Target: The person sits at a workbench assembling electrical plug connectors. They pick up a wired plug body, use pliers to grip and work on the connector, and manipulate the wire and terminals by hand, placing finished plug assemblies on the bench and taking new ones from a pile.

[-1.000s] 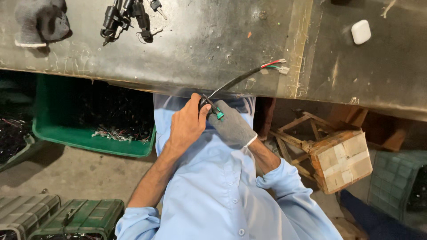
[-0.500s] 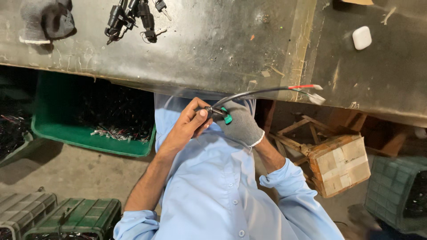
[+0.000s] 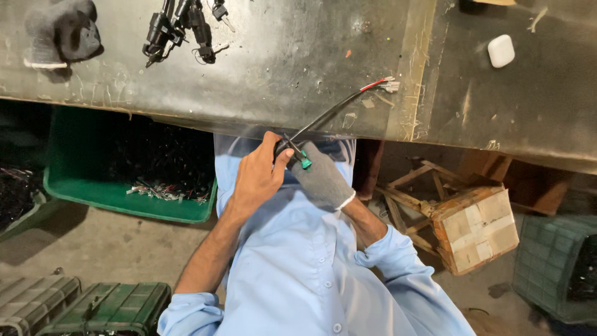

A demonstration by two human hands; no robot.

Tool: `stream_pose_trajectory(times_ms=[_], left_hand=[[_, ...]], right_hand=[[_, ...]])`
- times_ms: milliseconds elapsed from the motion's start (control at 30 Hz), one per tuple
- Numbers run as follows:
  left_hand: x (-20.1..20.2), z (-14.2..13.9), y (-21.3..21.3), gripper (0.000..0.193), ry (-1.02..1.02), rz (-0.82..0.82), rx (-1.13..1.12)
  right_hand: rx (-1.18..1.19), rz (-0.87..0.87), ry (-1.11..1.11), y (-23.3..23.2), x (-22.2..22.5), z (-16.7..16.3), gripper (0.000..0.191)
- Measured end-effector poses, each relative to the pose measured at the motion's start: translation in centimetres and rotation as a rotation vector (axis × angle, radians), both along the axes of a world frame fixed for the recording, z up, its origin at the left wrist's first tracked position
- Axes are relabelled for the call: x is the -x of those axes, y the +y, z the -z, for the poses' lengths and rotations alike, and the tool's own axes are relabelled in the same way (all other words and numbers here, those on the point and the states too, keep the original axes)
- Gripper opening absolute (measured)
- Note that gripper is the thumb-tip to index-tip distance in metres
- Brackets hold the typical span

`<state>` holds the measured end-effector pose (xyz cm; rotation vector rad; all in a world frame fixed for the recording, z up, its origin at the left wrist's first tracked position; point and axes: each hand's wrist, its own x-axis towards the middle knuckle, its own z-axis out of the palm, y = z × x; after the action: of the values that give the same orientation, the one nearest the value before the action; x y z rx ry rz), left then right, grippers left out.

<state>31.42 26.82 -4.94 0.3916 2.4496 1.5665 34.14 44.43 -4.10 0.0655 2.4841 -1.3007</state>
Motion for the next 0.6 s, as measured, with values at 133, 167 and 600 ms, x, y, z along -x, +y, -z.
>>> stream_pose_trajectory(times_ms=[133,167,600], left_hand=[[-0.3,0.1,-1.3,0.027,-0.432,0.109,-0.497],[-0.3,0.1,-1.3,0.027,-0.567,0.134,-0.599],[-0.6,-1.1,0.6,0.029,0.18,-0.049,0.26]], right_hand=[[0.002,-0.065,0.247,1.3,0.1,0.0,0.024],[-0.017,-0.108,0.305,1.5,0.2,-0.1,0.026],[0.059,0.065,-0.173,-0.5,0.0,-1.5,0.029]])
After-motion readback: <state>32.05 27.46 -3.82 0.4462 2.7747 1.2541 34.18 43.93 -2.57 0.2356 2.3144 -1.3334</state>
